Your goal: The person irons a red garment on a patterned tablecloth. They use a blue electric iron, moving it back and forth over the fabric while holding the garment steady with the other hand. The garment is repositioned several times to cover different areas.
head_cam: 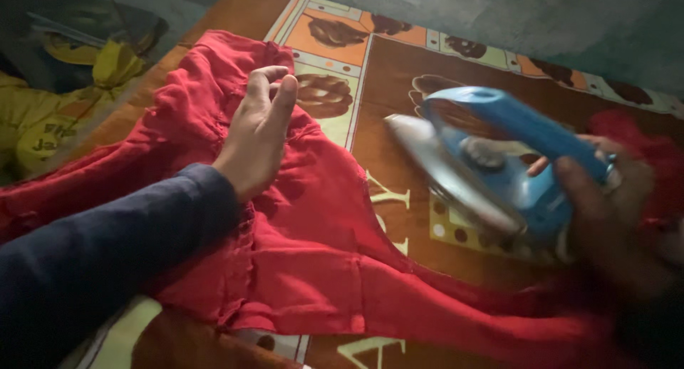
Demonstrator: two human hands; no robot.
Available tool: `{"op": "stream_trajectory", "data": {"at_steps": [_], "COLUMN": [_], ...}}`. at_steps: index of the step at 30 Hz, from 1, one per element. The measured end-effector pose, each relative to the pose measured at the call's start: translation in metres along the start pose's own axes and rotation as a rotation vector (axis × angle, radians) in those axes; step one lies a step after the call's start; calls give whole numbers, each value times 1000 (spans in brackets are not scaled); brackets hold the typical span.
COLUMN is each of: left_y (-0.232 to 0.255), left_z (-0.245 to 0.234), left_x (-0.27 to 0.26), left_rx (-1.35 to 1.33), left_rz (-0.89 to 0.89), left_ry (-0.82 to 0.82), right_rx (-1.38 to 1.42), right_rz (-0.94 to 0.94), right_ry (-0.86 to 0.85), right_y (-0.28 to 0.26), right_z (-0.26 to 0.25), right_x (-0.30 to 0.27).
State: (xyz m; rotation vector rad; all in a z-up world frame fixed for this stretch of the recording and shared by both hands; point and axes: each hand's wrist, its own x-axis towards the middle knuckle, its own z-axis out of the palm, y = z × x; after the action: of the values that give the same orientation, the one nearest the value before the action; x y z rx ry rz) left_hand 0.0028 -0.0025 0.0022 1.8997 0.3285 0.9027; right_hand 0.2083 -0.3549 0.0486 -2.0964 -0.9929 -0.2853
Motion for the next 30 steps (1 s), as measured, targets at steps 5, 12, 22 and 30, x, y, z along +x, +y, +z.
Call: {"op": "stream_trajectory", "data": {"at_steps": [5,12,22,30], "left_y": [3,5,3,0], "left_z": [0,0,-1,0], "left_x": [-2,-4,-4,-5], "left_rx": [39,68,138,134], "left_rz": [-7,-23,-23,19], "left_ry": [13,-8,-18,-18], "right_rx": [-211,168,-62,111], "right_rz": [4,-220,31,270], "right_ry": [218,-161,60,-127], "right_y": [15,-7,42,11], "right_z": [-2,-2,-16,-9], "right_x": [-3,-28,0,-25]}}
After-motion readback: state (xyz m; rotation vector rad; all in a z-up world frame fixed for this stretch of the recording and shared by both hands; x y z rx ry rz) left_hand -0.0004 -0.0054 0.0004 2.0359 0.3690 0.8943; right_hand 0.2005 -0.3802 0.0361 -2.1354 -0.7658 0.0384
